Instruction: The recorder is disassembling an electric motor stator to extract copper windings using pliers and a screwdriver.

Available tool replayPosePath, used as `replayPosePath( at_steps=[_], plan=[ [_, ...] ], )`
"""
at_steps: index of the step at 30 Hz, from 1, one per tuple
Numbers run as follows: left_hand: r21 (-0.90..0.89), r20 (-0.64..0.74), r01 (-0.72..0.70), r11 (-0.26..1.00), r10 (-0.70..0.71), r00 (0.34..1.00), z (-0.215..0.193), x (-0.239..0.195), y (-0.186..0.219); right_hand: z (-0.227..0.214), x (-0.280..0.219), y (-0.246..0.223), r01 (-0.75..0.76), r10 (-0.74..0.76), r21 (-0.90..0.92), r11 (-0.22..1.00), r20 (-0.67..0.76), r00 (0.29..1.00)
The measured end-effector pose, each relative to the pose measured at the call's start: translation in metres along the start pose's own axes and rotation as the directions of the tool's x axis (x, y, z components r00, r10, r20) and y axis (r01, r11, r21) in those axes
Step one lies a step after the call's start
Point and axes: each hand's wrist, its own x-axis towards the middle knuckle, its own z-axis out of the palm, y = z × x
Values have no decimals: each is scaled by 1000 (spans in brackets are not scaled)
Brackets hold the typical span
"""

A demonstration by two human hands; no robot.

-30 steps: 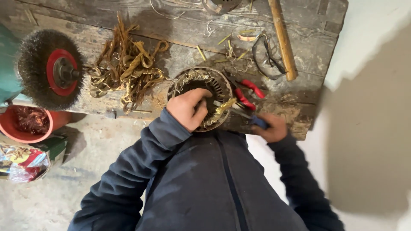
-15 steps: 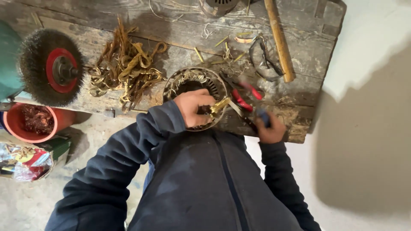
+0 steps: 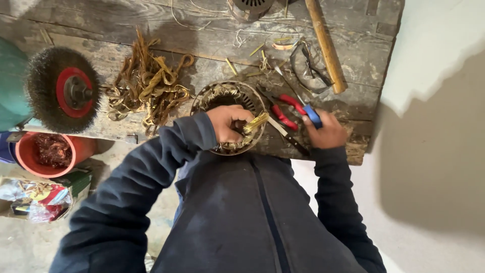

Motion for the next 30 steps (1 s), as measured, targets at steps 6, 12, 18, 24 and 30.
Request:
replayPosePath(
  at_steps=[6,12,18,24,30],
  plan=[
    [314,301,-60,948,-39,953,-26,33,5,3,10,3,60,-60,5,998,-40,997],
    [271,243,-257,928,193,951,-19,33,3,3,12,0,155,-166,-127,980,-86,982],
    [356,85,-198,913,179,980,-9,12,37,13,18,-51,376,-376,3,927,-4,927],
    [345,33,-191,919,192,981,-1,14,26,37,37,-51,381,-378,-16,925,78,922],
    [212,240,-61,975,8,971,-26,35,52,23,39,-40,322,-341,144,936,136,930]
  ],
)
